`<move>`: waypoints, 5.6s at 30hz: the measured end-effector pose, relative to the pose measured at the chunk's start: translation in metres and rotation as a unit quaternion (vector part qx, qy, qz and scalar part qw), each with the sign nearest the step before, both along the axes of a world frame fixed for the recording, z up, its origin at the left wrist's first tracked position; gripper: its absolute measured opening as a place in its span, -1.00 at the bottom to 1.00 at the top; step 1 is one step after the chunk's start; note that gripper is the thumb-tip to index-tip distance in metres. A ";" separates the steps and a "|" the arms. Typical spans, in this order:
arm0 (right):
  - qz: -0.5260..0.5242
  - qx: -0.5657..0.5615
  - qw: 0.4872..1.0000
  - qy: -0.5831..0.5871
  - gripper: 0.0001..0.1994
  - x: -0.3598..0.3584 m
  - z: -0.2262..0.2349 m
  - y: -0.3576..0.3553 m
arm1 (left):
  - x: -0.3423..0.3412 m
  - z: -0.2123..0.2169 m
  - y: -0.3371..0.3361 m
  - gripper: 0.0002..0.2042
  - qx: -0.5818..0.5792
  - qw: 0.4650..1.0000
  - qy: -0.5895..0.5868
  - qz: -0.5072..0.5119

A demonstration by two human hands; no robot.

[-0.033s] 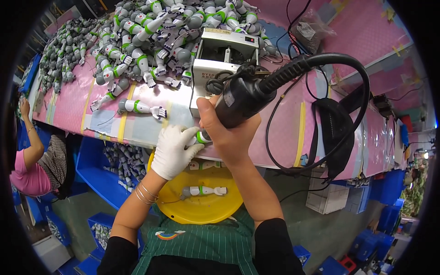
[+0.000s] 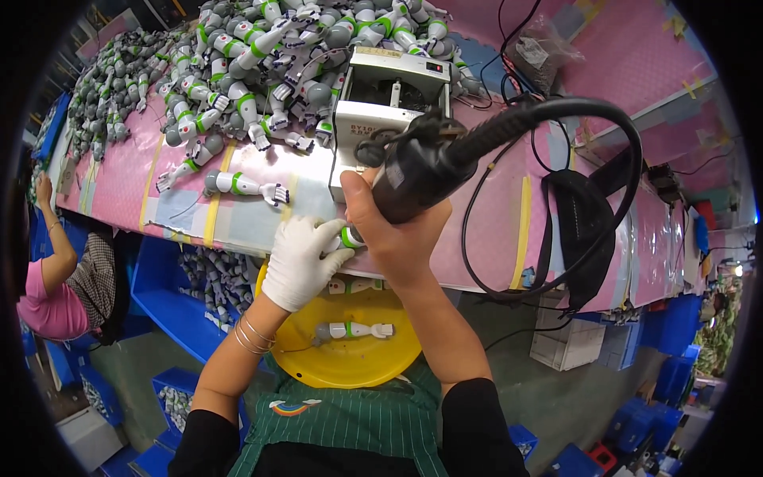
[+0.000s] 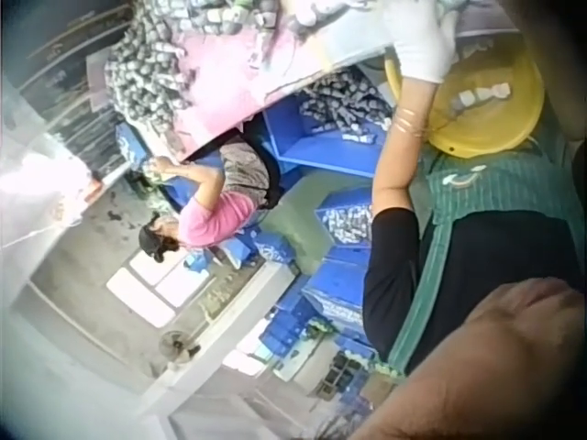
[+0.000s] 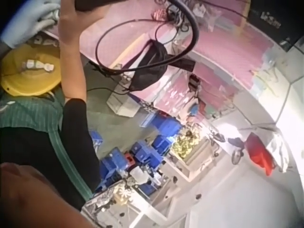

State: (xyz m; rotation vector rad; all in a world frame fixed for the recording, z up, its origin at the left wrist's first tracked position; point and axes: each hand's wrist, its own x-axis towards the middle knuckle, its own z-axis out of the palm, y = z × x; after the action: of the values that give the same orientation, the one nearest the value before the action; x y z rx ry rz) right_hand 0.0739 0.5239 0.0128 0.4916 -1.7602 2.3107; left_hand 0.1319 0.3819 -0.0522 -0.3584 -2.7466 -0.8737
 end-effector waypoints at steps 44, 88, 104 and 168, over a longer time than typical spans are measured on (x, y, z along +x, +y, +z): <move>-0.105 0.050 0.986 0.120 -0.92 -0.047 0.035 -0.002 | -0.016 0.008 -0.107 -0.70 -0.048 0.998 0.041 0.024; -0.094 0.123 0.977 0.146 -0.69 0.007 -0.034 0.010 | -0.005 -0.007 0.011 -0.71 0.036 0.999 0.000 0.003; -0.028 -0.071 0.992 0.100 -0.76 -0.006 0.055 0.024 | -0.019 0.008 -0.113 -0.71 -0.021 0.970 0.160 0.183; 0.009 -0.045 0.996 0.071 -0.76 0.003 -0.020 0.005 | -0.004 -0.009 0.011 -0.67 0.047 0.998 0.032 -0.025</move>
State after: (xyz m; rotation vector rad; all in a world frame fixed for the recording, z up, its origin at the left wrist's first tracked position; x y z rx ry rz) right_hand 0.0767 0.5291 -0.0074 0.6400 -1.5856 2.2929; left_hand 0.1282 0.3933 -0.0611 -0.4307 -2.6370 -0.9828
